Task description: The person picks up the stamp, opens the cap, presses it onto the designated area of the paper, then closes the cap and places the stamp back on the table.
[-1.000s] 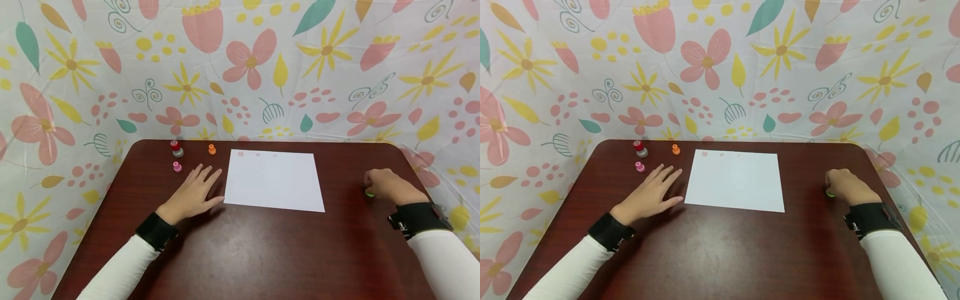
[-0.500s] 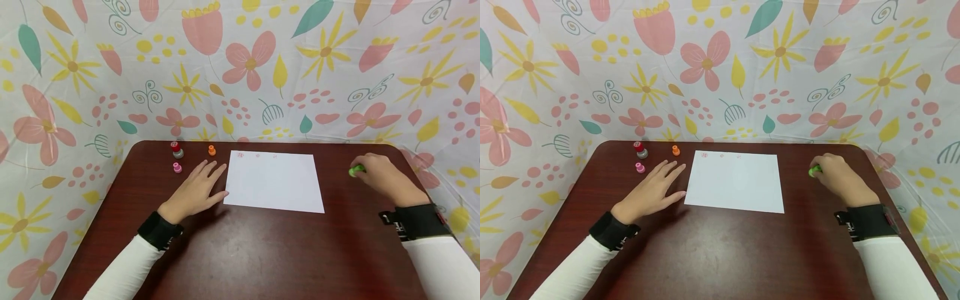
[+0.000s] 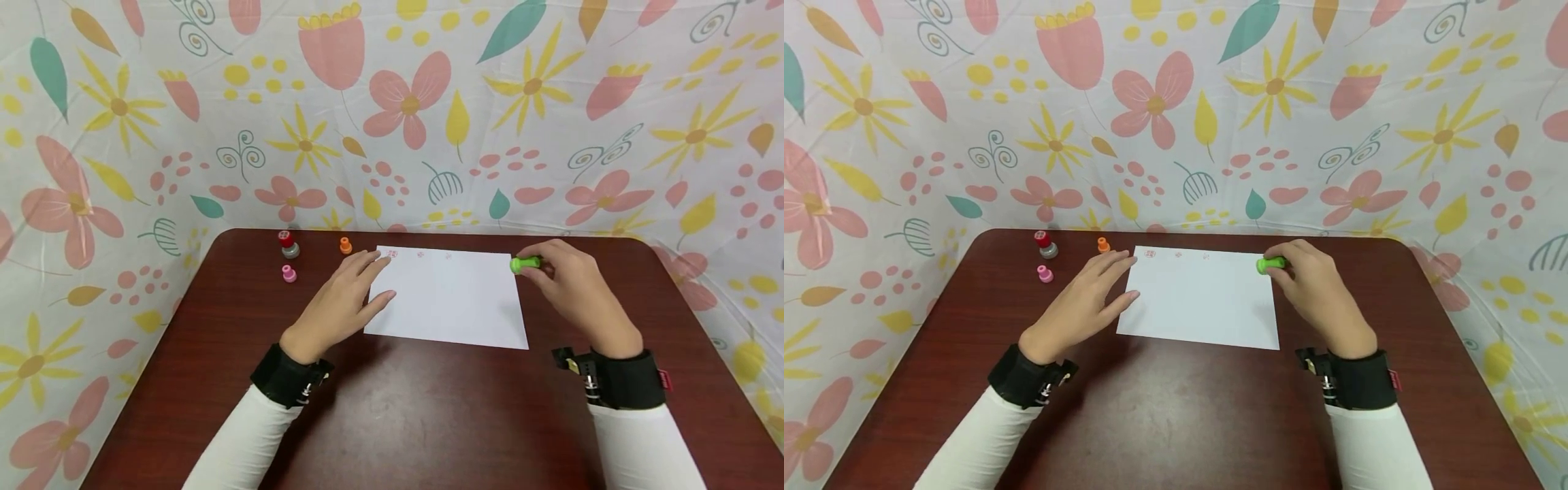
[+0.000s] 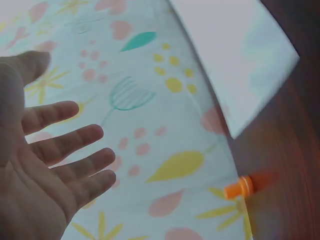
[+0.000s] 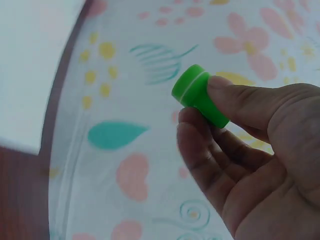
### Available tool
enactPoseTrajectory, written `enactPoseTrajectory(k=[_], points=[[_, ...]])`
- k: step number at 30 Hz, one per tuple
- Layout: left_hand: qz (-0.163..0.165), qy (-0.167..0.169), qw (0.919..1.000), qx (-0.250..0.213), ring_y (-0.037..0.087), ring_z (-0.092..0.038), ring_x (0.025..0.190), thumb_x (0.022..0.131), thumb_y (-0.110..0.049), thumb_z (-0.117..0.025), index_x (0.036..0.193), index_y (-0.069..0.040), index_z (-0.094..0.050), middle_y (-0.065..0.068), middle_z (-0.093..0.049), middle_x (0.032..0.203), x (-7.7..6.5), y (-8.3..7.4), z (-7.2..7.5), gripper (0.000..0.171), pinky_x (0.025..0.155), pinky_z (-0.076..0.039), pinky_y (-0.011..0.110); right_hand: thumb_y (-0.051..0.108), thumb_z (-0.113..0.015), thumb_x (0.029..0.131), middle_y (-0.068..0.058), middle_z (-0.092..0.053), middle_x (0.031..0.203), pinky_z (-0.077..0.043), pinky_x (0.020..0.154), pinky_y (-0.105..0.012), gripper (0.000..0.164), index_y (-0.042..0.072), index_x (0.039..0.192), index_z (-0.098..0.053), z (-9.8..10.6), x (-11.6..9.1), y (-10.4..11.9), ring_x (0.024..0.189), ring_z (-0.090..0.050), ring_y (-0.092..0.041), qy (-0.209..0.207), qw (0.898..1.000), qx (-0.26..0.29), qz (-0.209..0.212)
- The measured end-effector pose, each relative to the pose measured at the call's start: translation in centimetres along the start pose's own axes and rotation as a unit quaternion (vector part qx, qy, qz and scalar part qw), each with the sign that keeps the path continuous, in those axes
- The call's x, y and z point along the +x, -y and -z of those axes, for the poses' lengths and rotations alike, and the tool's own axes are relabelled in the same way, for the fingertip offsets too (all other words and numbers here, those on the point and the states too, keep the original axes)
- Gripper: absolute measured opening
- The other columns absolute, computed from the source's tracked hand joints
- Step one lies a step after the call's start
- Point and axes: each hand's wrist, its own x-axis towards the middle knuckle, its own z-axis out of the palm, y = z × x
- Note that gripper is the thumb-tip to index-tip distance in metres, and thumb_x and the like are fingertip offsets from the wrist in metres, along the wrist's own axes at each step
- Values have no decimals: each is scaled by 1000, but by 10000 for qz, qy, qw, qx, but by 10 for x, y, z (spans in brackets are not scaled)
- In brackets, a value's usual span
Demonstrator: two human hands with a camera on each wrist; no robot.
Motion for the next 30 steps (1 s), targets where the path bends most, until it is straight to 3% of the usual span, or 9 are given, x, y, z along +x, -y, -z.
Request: enactPoseTrajectory(k=[5,11,17,24,26,30], points=[[-58,-620,9950,-784,28,-55,134,98,-25,-74,141,-3,-59,14,-61,141,11,-17,-2,51,113,-49,42,2,-80,88,-7,-69,104,-45,74,-5,25,8,111,-73,-12,3,23,87,-64,-18,-296,9986,443,36],[-27,-1064,9742,-1990,22,-64,119,96,-15,-75,135,-4,-64,9,-69,130,23,-36,-4,42,101,-57,37,-4,-80,86,-4,-70,107,-50,73,-6,30,6,113,-72,-27,3,46,88,-64,-5,-576,9885,1375,244],[388,-1271,9409,-3114,18,-70,109,93,-8,-77,130,-8,-69,5,-71,126,28,-48,-9,37,88,-62,28,-10,-79,83,-4,-70,109,-55,83,-8,33,6,112,-72,-32,2,65,96,-66,3,-647,9749,2084,452],[642,-1188,8859,-4437,26,-72,110,90,-3,-78,127,-7,-70,8,-70,124,30,-60,-16,38,87,-62,30,-12,-81,80,-5,-72,108,-58,87,-14,36,6,111,-74,-40,1,77,100,-67,0,-682,9664,2365,736],[680,-1177,8766,-4617,28,-72,110,90,-1,-78,126,-6,-70,10,-69,124,31,-63,-18,37,87,-63,31,-10,-81,81,-4,-72,108,-58,86,-14,36,8,111,-74,-42,1,79,100,-68,0,-688,9674,2303,796],[729,-1187,8701,-4727,25,-73,110,90,-1,-78,125,-4,-71,14,-70,124,32,-65,-22,35,87,-63,31,-8,-82,80,-3,-73,106,-58,85,-13,36,9,111,-74,-44,1,82,99,-69,-3,-725,9679,2235,890]])
